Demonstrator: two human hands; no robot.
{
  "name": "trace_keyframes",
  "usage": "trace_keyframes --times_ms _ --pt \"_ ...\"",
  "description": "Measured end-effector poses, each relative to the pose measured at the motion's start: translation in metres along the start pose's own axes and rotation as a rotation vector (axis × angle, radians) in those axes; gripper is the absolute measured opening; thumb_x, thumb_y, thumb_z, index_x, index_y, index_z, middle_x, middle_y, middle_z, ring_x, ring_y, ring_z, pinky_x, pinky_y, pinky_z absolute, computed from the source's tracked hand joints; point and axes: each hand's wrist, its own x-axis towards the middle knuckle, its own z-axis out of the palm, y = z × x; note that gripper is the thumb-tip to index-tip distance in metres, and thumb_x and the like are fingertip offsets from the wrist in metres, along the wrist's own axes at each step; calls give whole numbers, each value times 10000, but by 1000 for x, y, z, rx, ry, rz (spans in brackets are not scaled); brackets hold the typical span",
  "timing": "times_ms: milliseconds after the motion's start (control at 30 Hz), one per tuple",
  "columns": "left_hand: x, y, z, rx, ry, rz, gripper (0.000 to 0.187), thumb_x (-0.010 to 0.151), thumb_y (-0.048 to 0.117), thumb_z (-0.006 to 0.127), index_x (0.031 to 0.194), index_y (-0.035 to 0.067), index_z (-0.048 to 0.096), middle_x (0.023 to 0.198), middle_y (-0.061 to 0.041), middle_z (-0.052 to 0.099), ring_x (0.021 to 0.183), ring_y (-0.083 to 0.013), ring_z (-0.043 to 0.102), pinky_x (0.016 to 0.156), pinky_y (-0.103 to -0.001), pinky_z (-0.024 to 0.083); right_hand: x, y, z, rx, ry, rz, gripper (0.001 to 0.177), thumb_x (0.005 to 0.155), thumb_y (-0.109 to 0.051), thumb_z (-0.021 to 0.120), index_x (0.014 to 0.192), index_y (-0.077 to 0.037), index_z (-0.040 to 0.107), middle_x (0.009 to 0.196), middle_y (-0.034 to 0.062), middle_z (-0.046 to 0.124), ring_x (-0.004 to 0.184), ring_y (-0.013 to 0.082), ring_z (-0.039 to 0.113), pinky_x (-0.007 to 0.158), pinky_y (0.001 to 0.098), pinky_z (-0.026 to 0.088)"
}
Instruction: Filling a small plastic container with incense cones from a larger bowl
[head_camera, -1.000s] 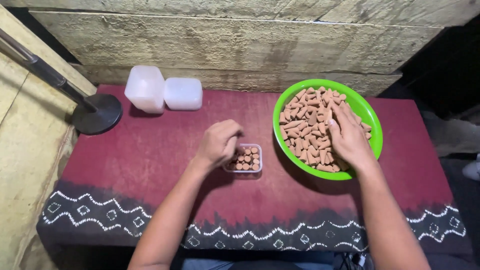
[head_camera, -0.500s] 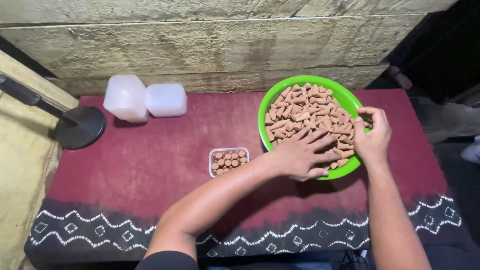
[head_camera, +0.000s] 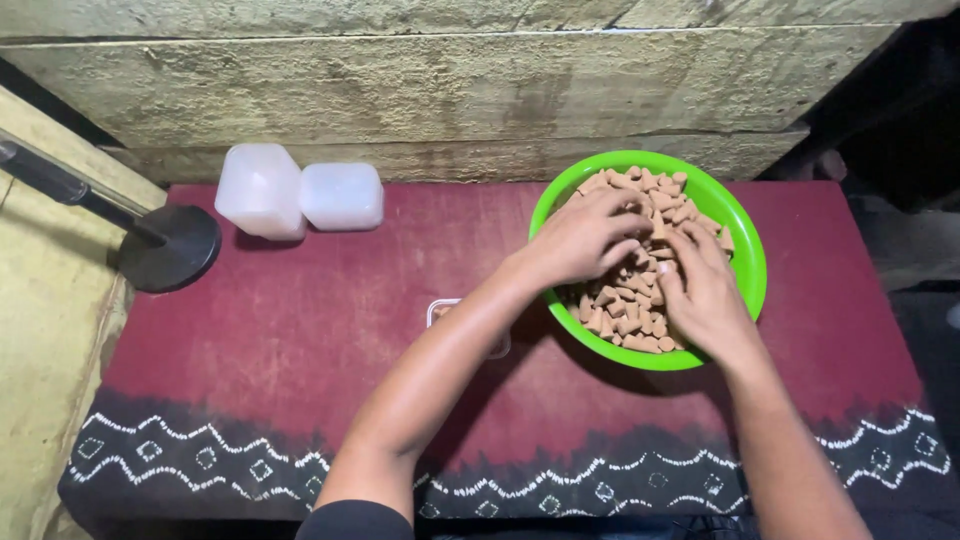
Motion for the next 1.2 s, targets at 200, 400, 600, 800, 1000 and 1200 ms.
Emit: trace_keyframes --times_ms 200,400,600,800,1000,1200 --pt "-19 -34 -5 -162 214 -266 260 1001 278 561 1246 312 640 1183 -6 618 1082 -308 673 906 -459 567 12 2 1 74 132 -95 230 1005 -91 620 1215 -85 712 1294 164 665 1300 410 594 1091 556 438" --pt "-19 -4 -14 36 197 -175 237 1010 212 459 1195 229 606 1154 -50 578 977 -345 665 812 -490 581 27 -22 9 -178 -240 -247 506 958 -370 615 1439 -225 556 1575 168 435 1474 421 400 987 654 442" --pt "-20 11 -30 14 224 -155 202 1017 153 439 1141 146 598 1139 -119 576 983 -415 646 831 -532 567 26 38 16 -361 -87 -87 405 992 -356 614 1396 -333 628 1414 37 591 1345 315 565 957 504 487" --pt "-16 17 -33 165 99 -366 351 948 117 456 1268 81 593 1386 -218 538 1372 -382 443 1169 -623 309 26 25 -16 -156 17 46 226 968 -216 637 1152 -101 701 1407 77 639 1329 271 567 964 567 421" --pt "0 31 -56 58 -175 -638 582 1025 477 263 1538 243 407 1640 -156 309 1513 -399 266 1134 -747 234 21 45 -7 -235 -148 85 587 1060 -394 367 1574 -124 453 1593 161 466 1471 326 402 1075 552 267" --pt "3 30 -57 5 -157 -666 588 1013 477 265 1507 220 450 1647 -151 299 1505 -390 284 1085 -713 338 21 41 -16 40 45 130 347 1078 -153 455 1348 -31 634 1363 218 656 1247 418 593 1020 544 435"
